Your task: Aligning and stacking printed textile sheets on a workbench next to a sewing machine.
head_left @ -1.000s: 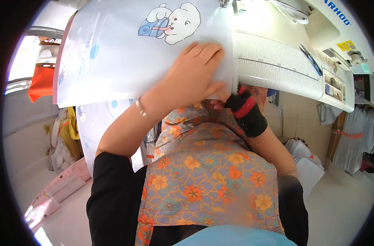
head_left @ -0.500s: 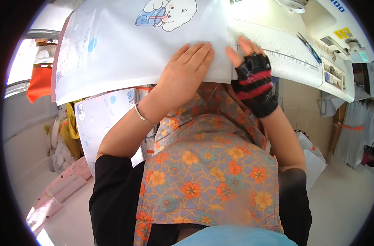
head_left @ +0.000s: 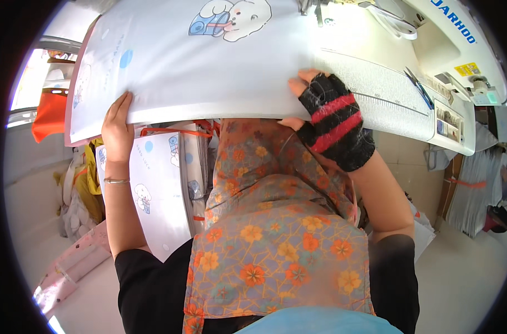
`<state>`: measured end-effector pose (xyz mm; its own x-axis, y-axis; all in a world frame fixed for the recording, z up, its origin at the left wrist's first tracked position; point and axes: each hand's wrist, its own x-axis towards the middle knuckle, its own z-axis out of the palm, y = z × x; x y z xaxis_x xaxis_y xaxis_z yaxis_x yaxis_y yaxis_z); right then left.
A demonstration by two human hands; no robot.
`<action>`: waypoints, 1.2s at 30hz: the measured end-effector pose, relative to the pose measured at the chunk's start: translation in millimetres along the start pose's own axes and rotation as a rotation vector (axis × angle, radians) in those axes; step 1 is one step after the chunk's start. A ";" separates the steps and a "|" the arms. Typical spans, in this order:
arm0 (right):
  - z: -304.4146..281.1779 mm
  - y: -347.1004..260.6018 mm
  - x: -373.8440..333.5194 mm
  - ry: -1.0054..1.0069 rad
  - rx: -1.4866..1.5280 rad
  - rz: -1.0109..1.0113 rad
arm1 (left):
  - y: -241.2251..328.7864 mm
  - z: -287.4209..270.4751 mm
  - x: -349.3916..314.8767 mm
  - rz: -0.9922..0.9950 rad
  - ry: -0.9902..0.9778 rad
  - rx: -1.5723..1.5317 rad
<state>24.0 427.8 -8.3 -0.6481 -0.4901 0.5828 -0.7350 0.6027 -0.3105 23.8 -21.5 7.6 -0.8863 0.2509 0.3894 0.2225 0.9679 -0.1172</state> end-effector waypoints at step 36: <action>18.6 65.1 51.1 -0.012 -0.116 0.039 | 163.5 -85.5 -51.9 0.376 -0.417 -0.367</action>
<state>-60.7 430.3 -12.8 -0.6785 -0.4721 0.5629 -0.6818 0.6899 -0.2432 140.9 125.2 46.4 -0.7880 0.6156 -0.0116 0.6050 0.7776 0.1715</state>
